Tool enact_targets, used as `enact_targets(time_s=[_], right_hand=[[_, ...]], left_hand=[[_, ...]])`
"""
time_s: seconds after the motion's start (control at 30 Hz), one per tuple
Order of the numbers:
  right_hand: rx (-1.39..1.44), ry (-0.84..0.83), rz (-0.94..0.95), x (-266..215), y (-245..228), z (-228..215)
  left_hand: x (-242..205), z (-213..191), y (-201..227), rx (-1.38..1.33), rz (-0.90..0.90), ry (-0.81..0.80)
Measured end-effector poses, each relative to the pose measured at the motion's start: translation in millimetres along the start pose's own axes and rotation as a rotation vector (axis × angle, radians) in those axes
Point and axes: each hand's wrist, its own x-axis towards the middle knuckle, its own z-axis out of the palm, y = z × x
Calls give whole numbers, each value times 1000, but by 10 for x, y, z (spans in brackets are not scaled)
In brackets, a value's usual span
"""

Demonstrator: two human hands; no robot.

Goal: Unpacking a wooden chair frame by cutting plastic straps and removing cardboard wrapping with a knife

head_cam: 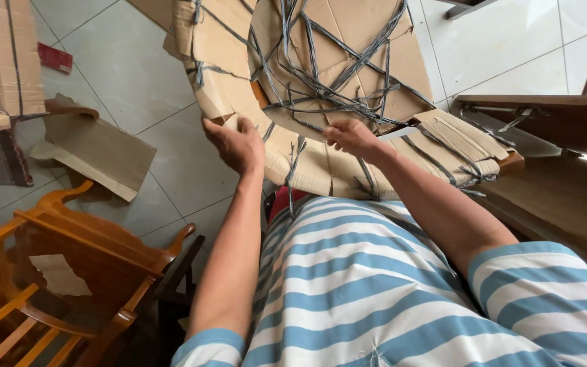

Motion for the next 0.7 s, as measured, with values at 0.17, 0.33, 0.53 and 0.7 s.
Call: enact_targets(time_s=[0.17, 0.33, 0.53, 0.7], right_hand=[[23, 180, 29, 525, 645, -542], [138, 311, 111, 795, 1261, -825], [-811, 139, 77, 1254, 1582, -766], [-810, 223, -111, 1515, 1156, -543]], left_hand=[[57, 157, -78, 75, -6, 80], [60, 173, -55, 146, -32, 125], [50, 202, -98, 187, -43, 165], [48, 214, -54, 234, -46, 186]])
